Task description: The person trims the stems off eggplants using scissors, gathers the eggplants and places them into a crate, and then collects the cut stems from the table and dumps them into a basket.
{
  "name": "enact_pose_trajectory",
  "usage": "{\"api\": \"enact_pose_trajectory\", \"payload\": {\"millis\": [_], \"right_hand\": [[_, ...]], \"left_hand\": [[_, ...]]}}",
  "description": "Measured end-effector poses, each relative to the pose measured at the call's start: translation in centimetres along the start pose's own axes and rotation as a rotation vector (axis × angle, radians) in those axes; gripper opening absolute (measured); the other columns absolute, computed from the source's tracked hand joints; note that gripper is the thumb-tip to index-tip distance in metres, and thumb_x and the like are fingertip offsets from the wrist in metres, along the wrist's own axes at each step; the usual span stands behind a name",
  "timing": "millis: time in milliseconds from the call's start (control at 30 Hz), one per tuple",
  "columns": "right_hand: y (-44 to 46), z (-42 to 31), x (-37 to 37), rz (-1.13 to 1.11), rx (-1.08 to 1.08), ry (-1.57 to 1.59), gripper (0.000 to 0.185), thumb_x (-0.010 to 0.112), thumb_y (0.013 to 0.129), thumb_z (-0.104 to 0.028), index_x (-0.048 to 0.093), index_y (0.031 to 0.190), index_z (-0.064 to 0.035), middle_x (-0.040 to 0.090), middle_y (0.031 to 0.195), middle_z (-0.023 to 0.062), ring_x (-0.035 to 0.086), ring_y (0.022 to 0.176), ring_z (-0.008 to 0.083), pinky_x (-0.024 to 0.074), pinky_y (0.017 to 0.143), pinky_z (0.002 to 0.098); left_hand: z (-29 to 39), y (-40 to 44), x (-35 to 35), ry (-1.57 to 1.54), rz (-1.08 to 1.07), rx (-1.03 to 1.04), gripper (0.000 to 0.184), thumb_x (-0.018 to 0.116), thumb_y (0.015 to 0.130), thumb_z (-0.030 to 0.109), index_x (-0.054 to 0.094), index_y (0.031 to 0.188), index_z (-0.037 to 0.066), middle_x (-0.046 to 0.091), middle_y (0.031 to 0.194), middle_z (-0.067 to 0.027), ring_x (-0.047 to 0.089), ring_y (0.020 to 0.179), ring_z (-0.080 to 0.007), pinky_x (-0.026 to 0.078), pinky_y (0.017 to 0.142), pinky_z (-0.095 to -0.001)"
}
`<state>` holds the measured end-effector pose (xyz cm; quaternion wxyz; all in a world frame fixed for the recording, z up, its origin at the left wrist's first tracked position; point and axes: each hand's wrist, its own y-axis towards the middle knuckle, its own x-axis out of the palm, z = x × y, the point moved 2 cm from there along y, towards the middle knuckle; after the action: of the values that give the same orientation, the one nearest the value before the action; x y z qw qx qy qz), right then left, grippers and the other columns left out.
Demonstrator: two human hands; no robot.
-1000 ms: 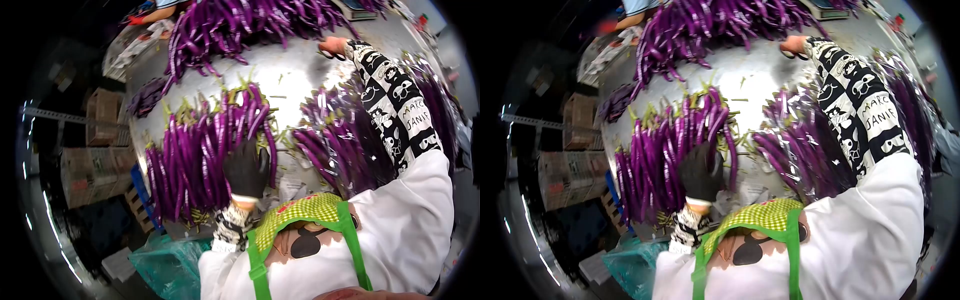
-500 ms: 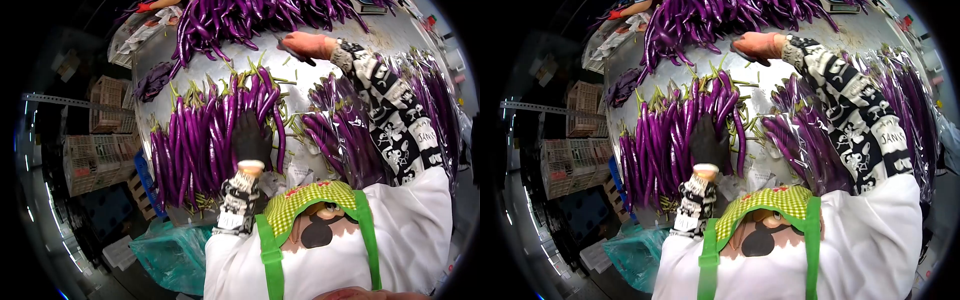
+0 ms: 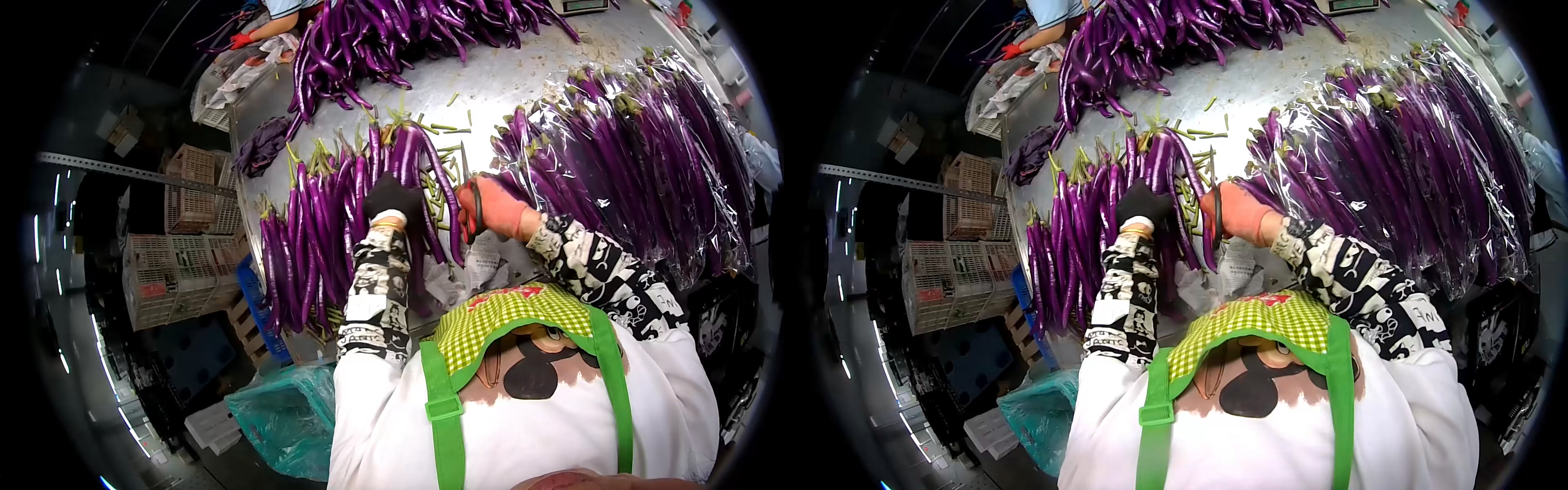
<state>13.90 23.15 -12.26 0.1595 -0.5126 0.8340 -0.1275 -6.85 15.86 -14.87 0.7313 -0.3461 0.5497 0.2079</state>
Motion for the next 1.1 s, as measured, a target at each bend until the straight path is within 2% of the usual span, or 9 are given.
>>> {"api": "enact_pose_trajectory", "payload": {"millis": [67, 200, 300, 333, 467, 700, 867, 1033, 1100], "right_hand": [[1.1, 3.5, 0.4, 0.017, -0.035, -0.045, 0.025, 0.058, 0.090, -0.018, 0.067, 0.086, 0.0047, 0.068, 0.073, 0.0178, 0.069, 0.064, 0.0261, 0.0535, 0.058, 0.0369], [2.2, 3.7, 0.0, 0.305, 0.104, -0.256, 0.053, 0.066, 0.085, -0.031, 0.056, 0.121, 0.0067, 0.066, 0.110, 0.0293, 0.064, 0.107, 0.0413, 0.0488, 0.093, 0.0434], [4.6, 3.5, 0.1, 0.376, 0.127, -0.414, 0.049, 0.061, 0.090, -0.033, 0.053, 0.119, 0.0059, 0.067, 0.109, 0.0290, 0.065, 0.106, 0.0431, 0.0493, 0.093, 0.0466], [4.8, 3.1, 0.5, 0.362, 0.130, -0.425, 0.045, 0.055, 0.093, -0.030, 0.051, 0.121, 0.0052, 0.068, 0.108, 0.0286, 0.065, 0.104, 0.0432, 0.0495, 0.092, 0.0473], [6.6, 4.6, 2.5, 0.366, 0.137, -0.633, 0.043, 0.053, 0.094, -0.023, 0.049, 0.128, 0.0040, 0.065, 0.115, 0.0267, 0.068, 0.103, 0.0384, 0.0539, 0.088, 0.0468], [7.4, 4.8, 2.6, 0.289, 0.092, -0.672, 0.040, 0.054, 0.094, -0.021, 0.049, 0.126, 0.0018, 0.064, 0.117, 0.0248, 0.067, 0.105, 0.0373, 0.0537, 0.089, 0.0451], [8.6, 6.0, 1.4, 0.312, 0.082, -0.194, 0.047, 0.060, 0.091, -0.033, 0.056, 0.122, 0.0023, 0.066, 0.117, 0.0249, 0.063, 0.112, 0.0391, 0.0478, 0.096, 0.0438], [3.3, 2.0, 5.7, 0.130, -0.172, 0.461, 0.065, 0.081, 0.084, -0.028, 0.050, 0.130, 0.0066, 0.066, 0.111, 0.0128, 0.061, 0.099, 0.0173, 0.0497, 0.087, 0.0315], [-0.7, -1.6, 7.7, 0.078, -0.198, 0.448, 0.069, 0.082, 0.084, -0.029, 0.048, 0.132, 0.0068, 0.064, 0.108, 0.0109, 0.059, 0.097, 0.0151, 0.0495, 0.086, 0.0299]], "left_hand": [[-2.2, 1.2, -0.8, -0.297, -0.060, 0.048, 0.059, 0.072, 0.073, 0.042, 0.063, 0.111, -0.002, 0.070, 0.099, -0.0238, 0.071, 0.089, -0.0366, 0.056, 0.080, -0.0452], [-3.2, -1.3, -3.9, -1.314, -0.166, 0.045, 0.023, 0.065, 0.081, 0.004, 0.064, 0.103, -0.003, 0.070, 0.088, -0.0099, 0.068, 0.075, -0.0182, 0.055, 0.064, -0.0334], [-5.0, -4.1, -7.0, -1.452, -0.196, 0.110, 0.025, 0.061, 0.087, 0.009, 0.063, 0.108, -0.005, 0.072, 0.100, -0.0170, 0.071, 0.092, -0.0289, 0.058, 0.075, -0.0374], [-6.0, -4.6, -7.8, -1.307, -0.200, 0.298, 0.029, 0.057, 0.090, 0.015, 0.062, 0.112, -0.004, 0.070, 0.113, -0.0185, 0.071, 0.100, -0.0319, 0.058, 0.077, -0.0388], [-7.6, -8.8, -9.7, -1.397, -0.187, 0.127, 0.042, 0.056, 0.094, 0.026, 0.060, 0.125, -0.002, 0.066, 0.124, -0.0160, 0.069, 0.099, -0.0258, 0.058, 0.076, -0.0351], [-7.1, -14.4, -5.0, -2.052, -0.365, 0.136, 0.055, 0.060, 0.098, 0.034, 0.048, 0.141, 0.002, 0.067, 0.106, -0.0095, 0.066, 0.088, -0.0201, 0.057, 0.078, -0.0327], [-7.5, -15.4, -3.8, -1.902, -0.314, 0.102, 0.056, 0.048, 0.102, 0.038, 0.047, 0.140, -0.003, 0.066, 0.119, -0.0226, 0.065, 0.110, -0.0381, 0.054, 0.097, -0.0484], [-7.7, -15.4, -4.3, -2.083, -0.391, 0.065, 0.048, 0.047, 0.102, 0.028, 0.049, 0.139, -0.002, 0.062, 0.126, -0.0218, 0.060, 0.119, -0.0350, 0.049, 0.103, -0.0440], [-9.7, -15.2, -3.9, -2.007, -0.415, 0.134, 0.045, 0.046, 0.102, 0.023, 0.050, 0.139, -0.002, 0.061, 0.129, -0.0207, 0.059, 0.121, -0.0333, 0.047, 0.105, -0.0426]]}}
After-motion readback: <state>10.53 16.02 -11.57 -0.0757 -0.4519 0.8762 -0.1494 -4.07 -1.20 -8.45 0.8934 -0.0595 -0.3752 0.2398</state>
